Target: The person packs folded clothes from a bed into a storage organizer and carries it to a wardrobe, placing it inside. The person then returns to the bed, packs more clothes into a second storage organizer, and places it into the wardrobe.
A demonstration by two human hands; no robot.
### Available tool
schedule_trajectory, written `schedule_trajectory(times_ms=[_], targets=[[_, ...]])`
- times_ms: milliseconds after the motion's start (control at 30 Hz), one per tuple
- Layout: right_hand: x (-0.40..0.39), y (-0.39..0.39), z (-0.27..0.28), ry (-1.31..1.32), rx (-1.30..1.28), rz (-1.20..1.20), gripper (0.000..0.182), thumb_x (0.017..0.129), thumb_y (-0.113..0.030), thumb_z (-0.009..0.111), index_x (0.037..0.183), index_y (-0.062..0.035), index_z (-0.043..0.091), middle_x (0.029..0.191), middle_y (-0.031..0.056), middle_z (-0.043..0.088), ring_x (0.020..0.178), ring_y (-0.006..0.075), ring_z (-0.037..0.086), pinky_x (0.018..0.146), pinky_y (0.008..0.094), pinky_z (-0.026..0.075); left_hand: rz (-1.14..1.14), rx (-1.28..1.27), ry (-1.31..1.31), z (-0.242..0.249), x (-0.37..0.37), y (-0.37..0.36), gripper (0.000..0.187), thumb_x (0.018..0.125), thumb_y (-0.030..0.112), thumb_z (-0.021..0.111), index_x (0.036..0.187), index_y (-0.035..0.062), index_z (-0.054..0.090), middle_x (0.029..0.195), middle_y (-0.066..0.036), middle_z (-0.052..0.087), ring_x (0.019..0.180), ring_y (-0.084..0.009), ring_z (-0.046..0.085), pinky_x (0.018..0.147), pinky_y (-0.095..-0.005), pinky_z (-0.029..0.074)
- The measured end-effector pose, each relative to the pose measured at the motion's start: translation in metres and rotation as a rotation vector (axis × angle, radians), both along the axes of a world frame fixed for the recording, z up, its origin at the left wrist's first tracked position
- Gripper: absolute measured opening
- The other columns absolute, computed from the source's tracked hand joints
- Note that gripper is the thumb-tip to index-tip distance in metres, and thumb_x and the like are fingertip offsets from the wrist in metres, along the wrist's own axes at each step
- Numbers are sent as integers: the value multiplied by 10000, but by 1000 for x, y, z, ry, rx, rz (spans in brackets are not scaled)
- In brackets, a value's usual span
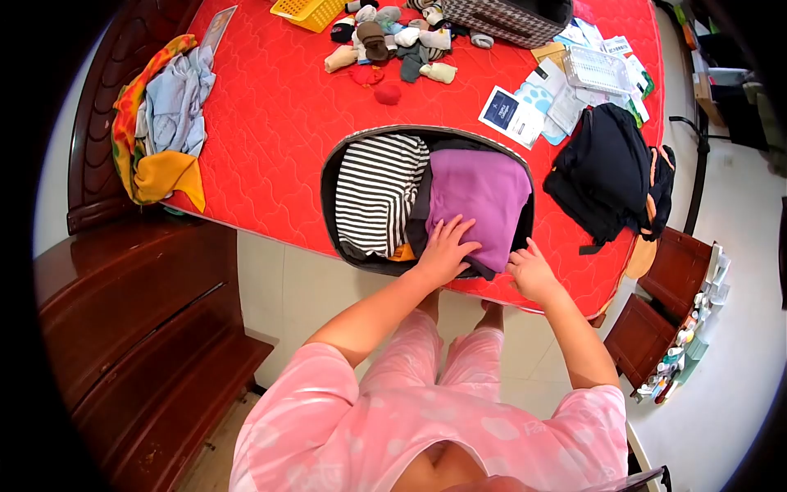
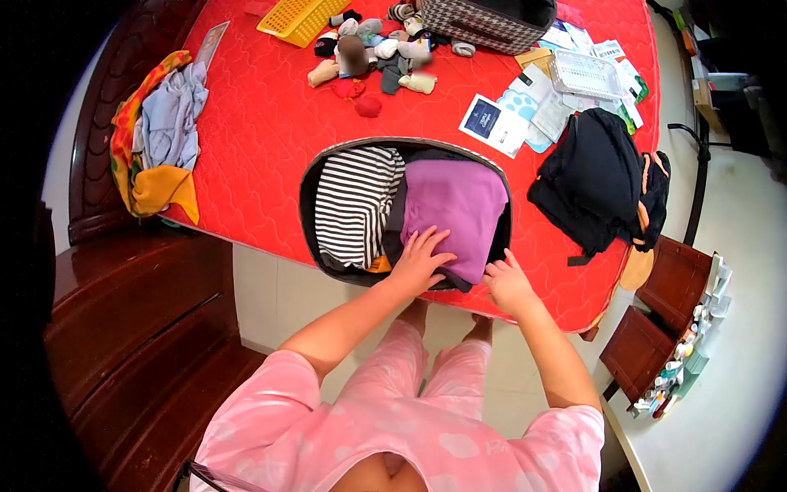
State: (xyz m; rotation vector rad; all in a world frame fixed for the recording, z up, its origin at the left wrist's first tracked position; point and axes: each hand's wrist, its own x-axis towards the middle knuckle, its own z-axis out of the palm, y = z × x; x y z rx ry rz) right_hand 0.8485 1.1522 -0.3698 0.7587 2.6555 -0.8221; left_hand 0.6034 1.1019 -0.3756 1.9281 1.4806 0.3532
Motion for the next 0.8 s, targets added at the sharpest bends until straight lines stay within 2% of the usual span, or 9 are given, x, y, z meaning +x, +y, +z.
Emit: schedule_trajectory(times_ms=[133, 233, 333, 433, 467, 567, 633, 700, 800], targets=[[-12, -15, -7, 79, 50, 57, 169, 788, -158, 531, 883, -113, 664, 892, 22, 566, 974, 196, 519, 1025, 410, 312, -87, 244, 18, -20, 19, 8, 283, 655, 101, 675, 926, 138, 605, 1201, -88, 501, 1199, -299, 432, 1004, -471, 344], [-9, -15, -4, 160, 40, 72, 158, 773, -142, 517, 846, -115, 654, 869, 11, 548, 941, 184, 517, 960, 375, 354, -213, 102, 97, -42, 31, 1, 178, 679, 156, 629, 856, 146, 604, 983, -33, 565, 1022, -229, 528, 851, -391, 412], [-10, -17, 2, 175, 56, 88, 139, 787, -135, 508, 817, -110, 642, 850, 18, 540, 936, 184, 516, 934, 353, 367, -272, 146, 104, -56, 32, -1, 143, 754, 208, 590, 881, 159, 634, 845, -2, 577, 880, -196, 564, 732, -351, 408], [-12, -13, -3, 138, 40, 82, 130, 795, -130, 511, 814, -109, 639, 840, 26, 541, 929, 187, 519, 922, 350, 366, -322, -46, 181, -47, 38, -7, 154, 810, 235, 575, 922, 161, 651, 827, -10, 599, 856, -198, 587, 759, -355, 415], [-13, -11, -5, 160, 20, 69, 127, 796, -133, 516, 824, -109, 638, 837, 32, 543, 915, 197, 525, 907, 353, 376, -283, -66, 125, -42, 34, -11, 204, 867, 284, 539, 964, 153, 661, 865, -51, 639, 857, -246, 611, 758, -387, 444], [-15, 6, -4, 187, -41, 42, 124, 797, -143, 534, 860, -104, 634, 835, 53, 555, 881, 227, 544, 854, 363, 407, -24, -495, 64, -7, 12, -23, 239, 877, 309, 525, 978, 144, 666, 921, -99, 657, 886, -288, 616, 761, -417, 471], [-21, 30, 0, 157, -85, 31, 135, 794, -149, 552, 890, -97, 630, 847, 72, 570, 864, 252, 556, 812, 374, 431, 28, -526, 64, -13, -15, -48, 298, 884, 342, 485, 923, 103, 659, 884, -112, 663, 835, -313, 626, 725, -438, 481], [-29, 61, -8, 325, -8, -17, 151, 795, -149, 564, 917, -78, 619, 873, 103, 587, 853, 290, 567, 757, 398, 453, 350, -287, -3, -13, -39, -79, 279, 884, 319, 501, 912, 87, 652, 852, -117, 660, 815, -322, 626, 706, -435, 479], [-67, 112, 11, 393, 100, -192, 159, 832, -170, 588, 953, -70, 613, 865, 129, 572, 853, 332, 559, 754, 418, 458, 811, -239, -18, -1, -66, -112, 330, 906, 351, 500, 885, 49, 631, 781, -132, 622, 707, -303, 592, 648, -386, 470]])
